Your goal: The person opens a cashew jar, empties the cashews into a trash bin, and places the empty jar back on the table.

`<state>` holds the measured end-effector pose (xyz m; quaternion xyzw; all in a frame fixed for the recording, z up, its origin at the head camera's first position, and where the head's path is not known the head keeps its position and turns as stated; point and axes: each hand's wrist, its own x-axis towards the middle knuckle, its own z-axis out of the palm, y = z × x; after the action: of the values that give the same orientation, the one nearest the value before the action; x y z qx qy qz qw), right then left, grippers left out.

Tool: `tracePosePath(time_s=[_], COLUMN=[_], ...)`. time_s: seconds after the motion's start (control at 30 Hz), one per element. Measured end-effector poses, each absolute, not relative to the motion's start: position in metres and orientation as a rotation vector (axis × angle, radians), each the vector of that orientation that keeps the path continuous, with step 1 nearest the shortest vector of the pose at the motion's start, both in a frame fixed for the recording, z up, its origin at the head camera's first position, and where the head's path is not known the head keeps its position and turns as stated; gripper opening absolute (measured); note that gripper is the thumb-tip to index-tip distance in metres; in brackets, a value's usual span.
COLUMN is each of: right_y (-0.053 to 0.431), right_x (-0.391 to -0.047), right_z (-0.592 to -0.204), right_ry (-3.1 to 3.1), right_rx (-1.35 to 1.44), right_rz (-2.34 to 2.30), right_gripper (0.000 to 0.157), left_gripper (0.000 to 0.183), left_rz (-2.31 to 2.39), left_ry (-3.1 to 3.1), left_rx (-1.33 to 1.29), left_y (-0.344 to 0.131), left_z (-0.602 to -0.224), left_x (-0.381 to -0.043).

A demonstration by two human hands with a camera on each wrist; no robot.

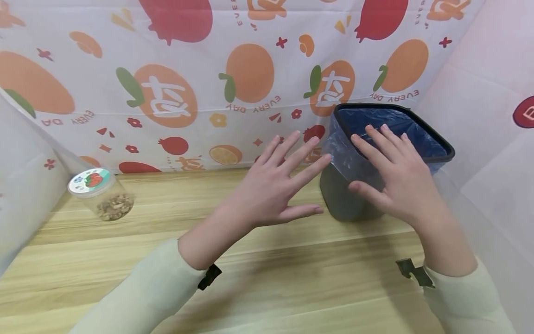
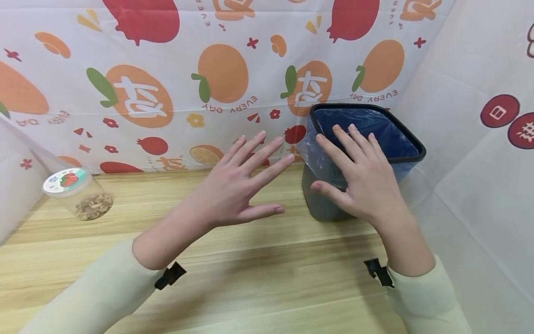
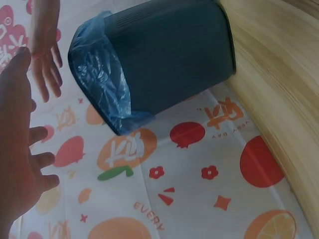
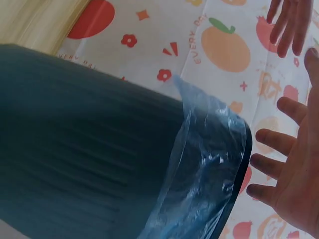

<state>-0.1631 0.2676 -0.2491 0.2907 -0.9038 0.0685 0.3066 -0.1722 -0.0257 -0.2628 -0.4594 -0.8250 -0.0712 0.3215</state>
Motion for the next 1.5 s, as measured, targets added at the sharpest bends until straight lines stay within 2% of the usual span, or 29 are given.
tracePosePath(time_s=[0.17, 0.5, 0.87, 1.13, 1.5], right_y=[0.277, 0.303, 0.330, 0.347, 0.376], right_x=[-0.165, -0.169, -0.169, -0.173, -0.179], right_z=[-0.249, -0.251, -0.256, -0.258, -0.264], right_ry=[-2.384, -2.445, -2.464, -2.499, -2.533], right_rx=[0.750, 0.666, 0.624, 0.580, 0.612], right_rz=[0.198, 0.208, 0.229, 0.254, 0.285], right_gripper=[0.074, 0.076, 0.070, 0.061, 0.059], left_gripper=[0.081, 0.079, 0.079, 0.078, 0.074], left_rz=[-0.152, -0.159, -0.064, -0.045, 0.019], left_ry=[-2.173, -2.172, -2.233, -2.267, -2.303], left_rx=[-1.232, -1.275, -1.263, -1.290, -1.302], left_y=[-0.008, 0.027, 0.056, 0.079, 0.100], left_z=[-0.262, -0.263, -0.267, -0.269, -0.276], left_x=[-0.180, -0.193, -0.203, -0.210, -0.217])
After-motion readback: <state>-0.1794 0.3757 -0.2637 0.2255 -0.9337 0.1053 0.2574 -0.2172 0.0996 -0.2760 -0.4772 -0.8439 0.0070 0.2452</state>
